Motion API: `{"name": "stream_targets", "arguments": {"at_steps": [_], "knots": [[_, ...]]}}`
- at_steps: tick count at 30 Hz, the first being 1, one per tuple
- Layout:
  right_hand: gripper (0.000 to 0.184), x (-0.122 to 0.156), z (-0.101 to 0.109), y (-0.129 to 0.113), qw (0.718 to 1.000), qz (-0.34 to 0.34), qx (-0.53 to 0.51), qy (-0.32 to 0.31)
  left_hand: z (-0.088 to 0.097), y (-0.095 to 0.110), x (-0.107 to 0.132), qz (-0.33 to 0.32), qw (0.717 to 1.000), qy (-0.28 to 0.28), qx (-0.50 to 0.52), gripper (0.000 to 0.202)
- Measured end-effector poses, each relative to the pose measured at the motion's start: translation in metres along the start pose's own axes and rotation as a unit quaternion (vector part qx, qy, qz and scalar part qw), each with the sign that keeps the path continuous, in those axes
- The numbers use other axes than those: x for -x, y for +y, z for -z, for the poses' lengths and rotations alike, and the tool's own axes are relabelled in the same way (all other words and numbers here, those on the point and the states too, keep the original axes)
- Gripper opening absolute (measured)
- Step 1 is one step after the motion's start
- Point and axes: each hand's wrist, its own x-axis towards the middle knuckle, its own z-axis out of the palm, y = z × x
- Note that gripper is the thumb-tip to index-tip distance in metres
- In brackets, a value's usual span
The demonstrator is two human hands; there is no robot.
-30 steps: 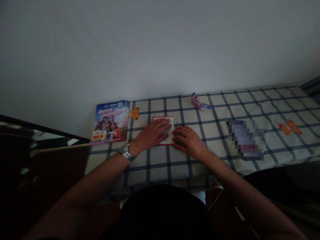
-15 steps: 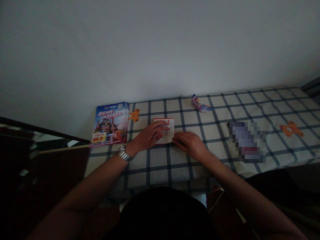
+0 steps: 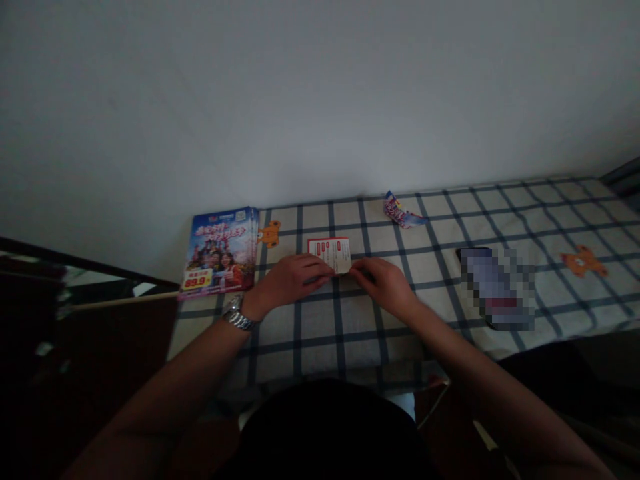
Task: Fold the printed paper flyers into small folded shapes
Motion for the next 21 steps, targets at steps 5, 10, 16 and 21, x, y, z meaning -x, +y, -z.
{"name": "stream_targets", "arguments": {"at_steps": [5,10,16,21], "knots": [[0.017,-0.006,0.002,0.005,0.999,0.046,0.001,-0.011,-0.004,-0.001,0.002,0.041,0.999,0.024,-0.004,0.03],[0.012,-0.01,-0.002,0.01,0.997,0.076,0.016,-0.01,-0.007,-0.001,0.006,0.083,0.996,0.044,-0.004,0.032],[0.015,-0.011,-0.008,0.008,0.999,0.029,0.026,0.0,-0.005,0.002,0.004,0.121,0.99,0.055,0.041,0.03],[0.017,-0.012,-0.01,0.006,0.999,0.021,0.028,-0.005,0.0,0.007,-0.001,0.159,0.982,0.049,0.092,0.026]]}}
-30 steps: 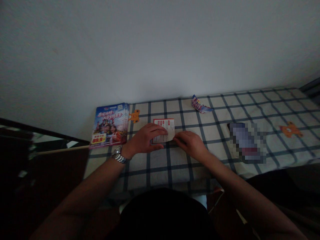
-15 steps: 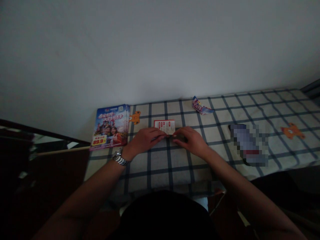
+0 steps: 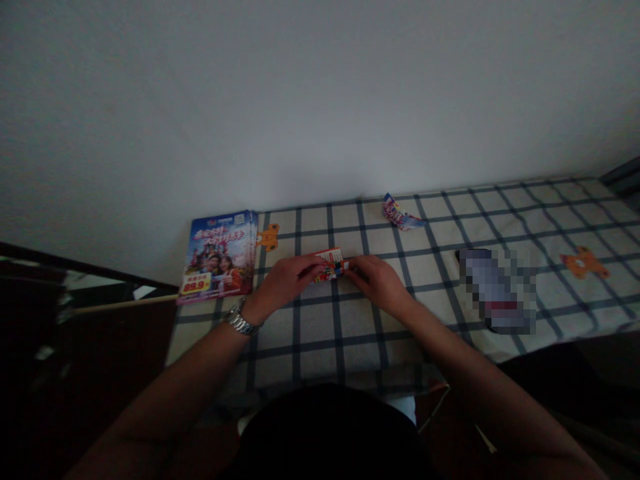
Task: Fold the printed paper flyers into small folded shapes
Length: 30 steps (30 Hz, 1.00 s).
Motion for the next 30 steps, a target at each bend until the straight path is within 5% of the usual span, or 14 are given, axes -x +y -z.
{"name": "stream_targets", "arguments": {"at_steps": [20,30], "knots": [[0.016,-0.021,-0.004,-0.008,0.994,-0.096,-0.045,-0.008,-0.003,-0.004,-0.008,0.012,0.996,0.063,-0.055,0.027],[0.018,-0.034,-0.002,-0.007,0.996,-0.088,0.029,0.01,-0.008,-0.01,-0.009,0.007,0.991,0.04,-0.125,0.033]]}}
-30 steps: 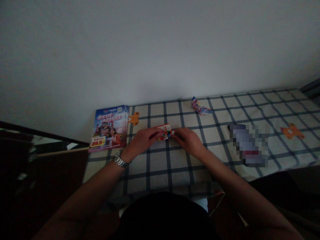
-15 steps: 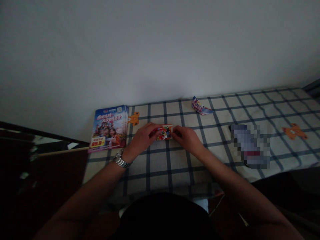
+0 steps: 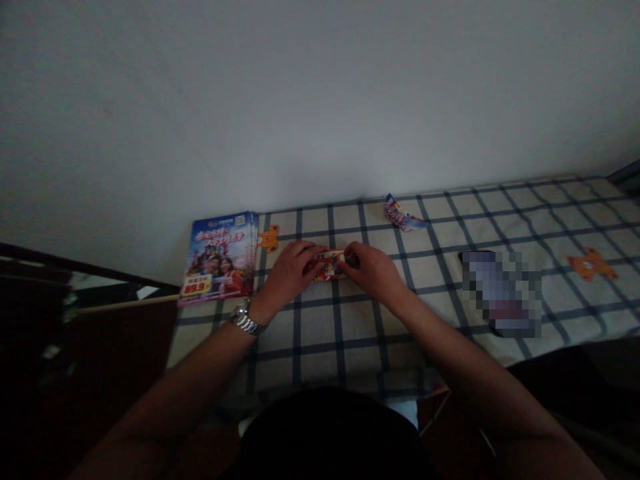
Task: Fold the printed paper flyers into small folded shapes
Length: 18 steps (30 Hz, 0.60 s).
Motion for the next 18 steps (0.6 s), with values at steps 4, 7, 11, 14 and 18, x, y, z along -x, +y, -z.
{"name": "stream_targets", "arguments": {"at_steps": [4,7,11,14,18], "knots": [[0.035,-0.007,-0.004,0.006,0.998,0.063,0.023,0.021,0.0,-0.001,0.0,0.0,1.0,-0.002,-0.001,0.033],[0.029,-0.01,-0.007,0.01,0.995,0.093,0.026,0.011,-0.001,-0.001,0.0,0.001,1.0,0.002,-0.002,0.032],[0.031,-0.011,-0.011,0.013,0.996,0.085,0.01,0.015,-0.002,-0.001,0.001,0.006,1.0,0.006,-0.003,0.032],[0.029,-0.011,-0.012,0.012,0.996,0.083,-0.009,0.024,-0.003,-0.001,0.002,0.012,1.0,0.013,-0.002,0.033],[0.027,-0.01,-0.012,0.011,0.995,0.092,-0.029,0.037,-0.001,0.0,0.002,0.015,1.0,0.014,0.014,0.028]]}}
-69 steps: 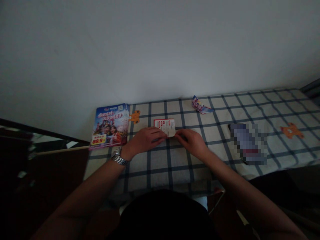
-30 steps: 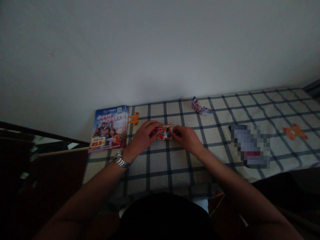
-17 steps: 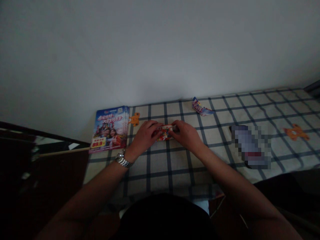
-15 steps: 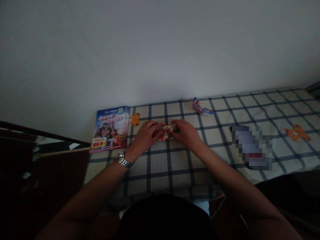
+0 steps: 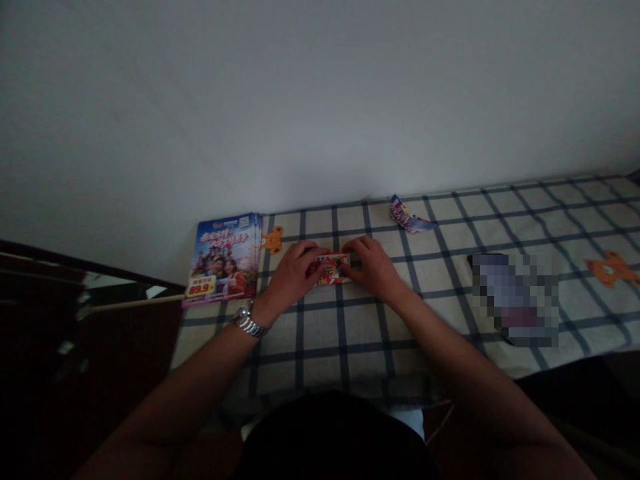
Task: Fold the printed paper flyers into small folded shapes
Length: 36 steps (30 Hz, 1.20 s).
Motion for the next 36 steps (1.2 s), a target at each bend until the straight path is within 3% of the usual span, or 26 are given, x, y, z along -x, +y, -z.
{"name": "stream_targets", "arguments": {"at_steps": [6,13,18,25,28,36], "knots": [[0.032,0.004,0.0,0.0,0.997,-0.032,-0.07,-0.017,0.005,0.002,0.001,0.023,0.998,0.003,0.052,0.014],[0.037,0.005,0.003,-0.008,0.981,-0.071,-0.181,-0.022,0.011,0.007,0.001,0.043,0.995,0.022,0.084,0.02],[0.036,0.006,-0.001,-0.006,0.96,-0.089,-0.266,-0.018,0.015,0.01,0.001,0.033,0.99,0.021,0.136,0.01],[0.035,0.004,-0.003,-0.009,0.922,-0.133,-0.364,-0.01,0.011,0.01,0.003,0.073,0.968,0.03,0.237,0.015],[0.032,0.002,0.0,-0.014,0.919,-0.147,-0.366,-0.006,0.011,0.011,0.004,0.086,0.964,0.042,0.247,0.015],[0.035,0.002,0.003,-0.018,0.947,-0.143,-0.289,0.013,0.01,0.013,0.004,0.098,0.959,0.042,0.261,0.016]]}}
